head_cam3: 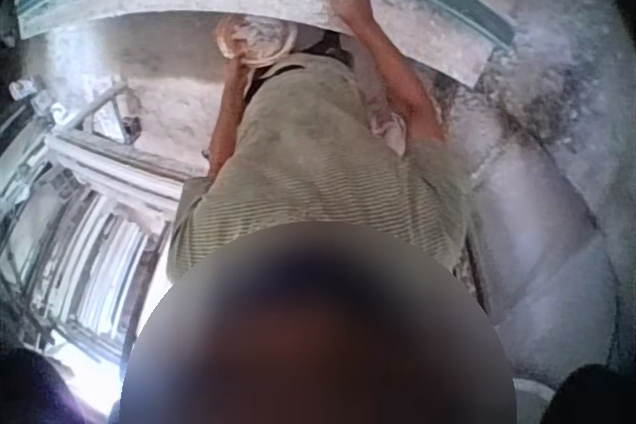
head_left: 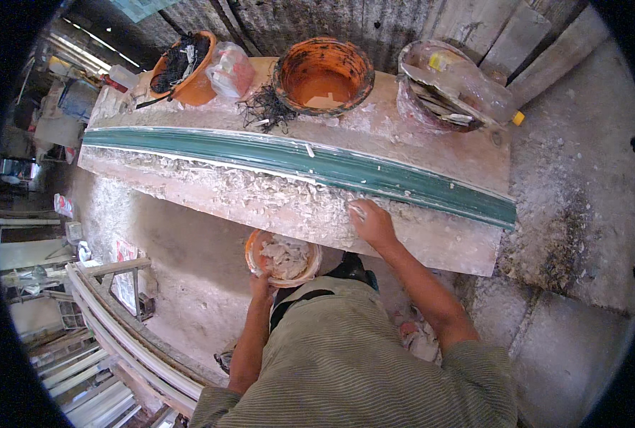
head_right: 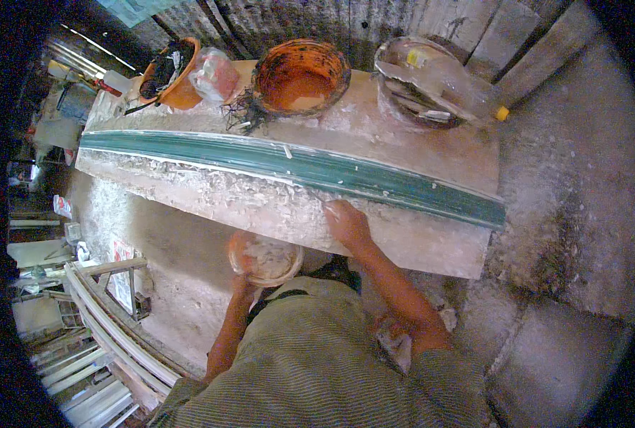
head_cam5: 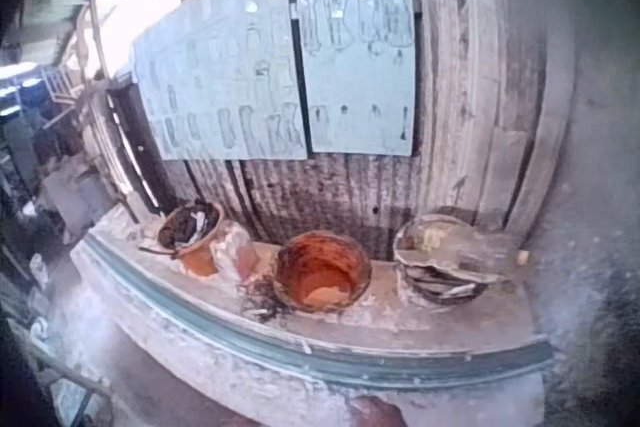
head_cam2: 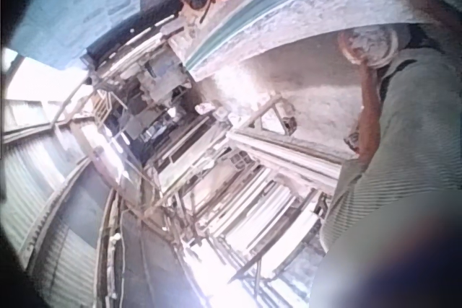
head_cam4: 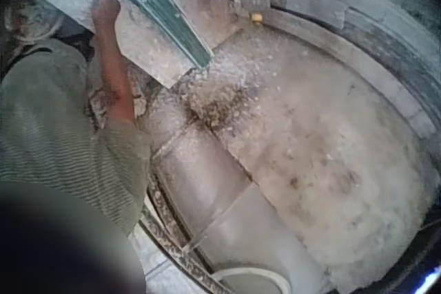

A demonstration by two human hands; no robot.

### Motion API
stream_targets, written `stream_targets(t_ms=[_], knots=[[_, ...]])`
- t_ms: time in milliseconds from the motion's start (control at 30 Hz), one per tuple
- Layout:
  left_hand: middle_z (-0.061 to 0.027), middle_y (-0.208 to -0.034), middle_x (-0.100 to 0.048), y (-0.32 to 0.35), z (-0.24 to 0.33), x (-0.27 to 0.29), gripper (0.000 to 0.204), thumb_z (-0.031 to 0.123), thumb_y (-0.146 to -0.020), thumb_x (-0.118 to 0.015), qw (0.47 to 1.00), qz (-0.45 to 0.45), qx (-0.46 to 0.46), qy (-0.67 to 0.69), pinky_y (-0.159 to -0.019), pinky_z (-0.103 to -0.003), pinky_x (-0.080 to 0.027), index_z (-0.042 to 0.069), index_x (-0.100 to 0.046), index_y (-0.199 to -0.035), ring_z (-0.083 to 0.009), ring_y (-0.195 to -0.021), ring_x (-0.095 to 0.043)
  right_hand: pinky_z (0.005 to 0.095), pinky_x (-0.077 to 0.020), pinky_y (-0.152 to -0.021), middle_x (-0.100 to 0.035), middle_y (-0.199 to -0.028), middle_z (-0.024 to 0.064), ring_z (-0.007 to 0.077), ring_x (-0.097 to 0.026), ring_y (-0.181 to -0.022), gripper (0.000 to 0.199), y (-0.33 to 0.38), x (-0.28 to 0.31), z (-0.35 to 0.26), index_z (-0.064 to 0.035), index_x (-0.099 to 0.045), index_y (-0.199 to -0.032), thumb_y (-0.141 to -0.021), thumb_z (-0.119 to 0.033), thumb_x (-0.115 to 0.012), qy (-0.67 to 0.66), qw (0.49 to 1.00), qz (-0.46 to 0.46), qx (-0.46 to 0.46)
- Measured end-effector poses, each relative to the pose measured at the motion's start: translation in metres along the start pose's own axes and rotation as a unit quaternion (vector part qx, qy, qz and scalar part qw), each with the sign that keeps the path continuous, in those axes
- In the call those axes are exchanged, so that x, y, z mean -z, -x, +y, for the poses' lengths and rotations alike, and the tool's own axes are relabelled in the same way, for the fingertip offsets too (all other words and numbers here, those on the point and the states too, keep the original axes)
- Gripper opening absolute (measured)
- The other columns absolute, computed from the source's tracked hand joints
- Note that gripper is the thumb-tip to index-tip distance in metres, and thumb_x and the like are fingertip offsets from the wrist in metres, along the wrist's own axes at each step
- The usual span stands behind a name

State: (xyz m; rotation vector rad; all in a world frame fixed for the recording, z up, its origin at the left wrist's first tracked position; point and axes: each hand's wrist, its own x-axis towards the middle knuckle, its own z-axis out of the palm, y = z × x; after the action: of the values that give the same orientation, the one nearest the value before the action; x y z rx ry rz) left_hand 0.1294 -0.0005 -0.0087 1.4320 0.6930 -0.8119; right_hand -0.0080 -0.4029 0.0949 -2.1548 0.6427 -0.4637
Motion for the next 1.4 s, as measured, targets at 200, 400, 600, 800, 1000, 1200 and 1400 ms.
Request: stream_targets(t_ms=[200,400,600,800,1000,1200,1400], knots=[[-0.0219,-0.112,-0.063,0.004,-0.003,0.003,0.053,0.005,-0.082,-0.069,1.0,-0.01,-0.019,0.01,-0.065,-0.044,-0.066,0.0,-0.045,-0.129,-0.0368,-0.091,-0.072,0.0428,-0.0563,-0.081,-0.073,-0.105,0.0209,0.0392,-0.07,-0.093,0.027,-0.001,0.045,0.002,-0.0056,-0.073,-0.11,-0.089,-0.022,-0.071,-0.02,0.996,-0.031,-0.084],[-0.0209,-0.116,-0.064,0.024,0.01,-0.007,0.052,0.004,-0.083,-0.068,0.998,0.028,-0.057,0.009,-0.074,-0.046,-0.065,-0.002,-0.049,-0.131,-0.0348,-0.096,-0.072,0.0463,-0.0557,-0.073,-0.071,-0.091,0.0252,0.042,-0.07,-0.082,0.027,-0.059,-0.049,-0.044,-0.0043,-0.072,-0.112,-0.091,-0.021,-0.068,-0.021,0.998,-0.052,-0.004],[-0.0174,-0.117,-0.065,0.044,0.028,-0.017,0.05,0.001,-0.084,-0.067,0.995,0.034,-0.083,0.032,-0.08,-0.042,-0.063,-0.002,-0.05,-0.131,-0.0315,-0.098,-0.071,0.0427,-0.0553,-0.069,-0.073,-0.088,0.0229,0.0391,-0.071,-0.074,0.029,-0.068,-0.059,-0.057,-0.0043,-0.073,-0.113,-0.091,-0.023,-0.07,-0.025,0.997,-0.076,-0.008],[-0.0176,-0.113,-0.067,0.04,0.041,-0.01,0.05,-0.002,-0.081,-0.068,0.992,0.026,-0.106,0.071,-0.081,-0.04,-0.061,-0.003,-0.052,-0.128,-0.0298,-0.095,-0.071,0.0365,-0.0557,-0.078,-0.075,-0.089,0.0225,0.0321,-0.074,-0.084,0.032,-0.065,-0.015,-0.044,0.0015,-0.074,-0.111,-0.089,-0.022,-0.073,-0.07,0.954,-0.126,-0.264],[-0.017,-0.109,-0.067,0.0,0.063,0.013,0.048,-0.002,-0.08,-0.069,0.996,0.03,-0.079,0.031,-0.075,-0.041,-0.063,-0.004,-0.054,-0.125,-0.0297,-0.09,-0.072,0.0372,-0.0555,-0.085,-0.074,-0.102,0.0257,0.0328,-0.074,-0.094,0.037,-0.115,-0.127,-0.109,0.0024,-0.074,-0.111,-0.089,-0.028,-0.072,-0.047,0.992,-0.082,-0.086],[-0.0147,-0.106,-0.069,-0.033,0.086,0.033,0.047,0.001,-0.079,-0.071,0.991,0.001,-0.111,0.069,-0.064,-0.04,-0.064,-0.003,-0.056,-0.124,-0.0278,-0.085,-0.073,0.0349,-0.0546,-0.078,-0.075,-0.096,0.0236,0.0284,-0.073,-0.081,0.036,-0.125,-0.133,-0.115,0.0012,-0.074,-0.111,-0.09,-0.028,-0.072,-0.016,0.989,-0.134,-0.067],[-0.0165,-0.114,-0.068,-0.076,0.096,0.069,0.051,0.001,-0.08,-0.072,0.994,0.0,-0.088,0.059,-0.08,-0.039,-0.061,-0.005,-0.055,-0.128,-0.0282,-0.098,-0.07,0.0426,-0.0556,-0.084,-0.073,-0.102,0.0218,0.0357,-0.071,-0.094,0.03,-0.048,-0.035,-0.077,-0.0052,-0.075,-0.113,-0.089,-0.022,-0.073,0.218,0.973,-0.069,0.011]])
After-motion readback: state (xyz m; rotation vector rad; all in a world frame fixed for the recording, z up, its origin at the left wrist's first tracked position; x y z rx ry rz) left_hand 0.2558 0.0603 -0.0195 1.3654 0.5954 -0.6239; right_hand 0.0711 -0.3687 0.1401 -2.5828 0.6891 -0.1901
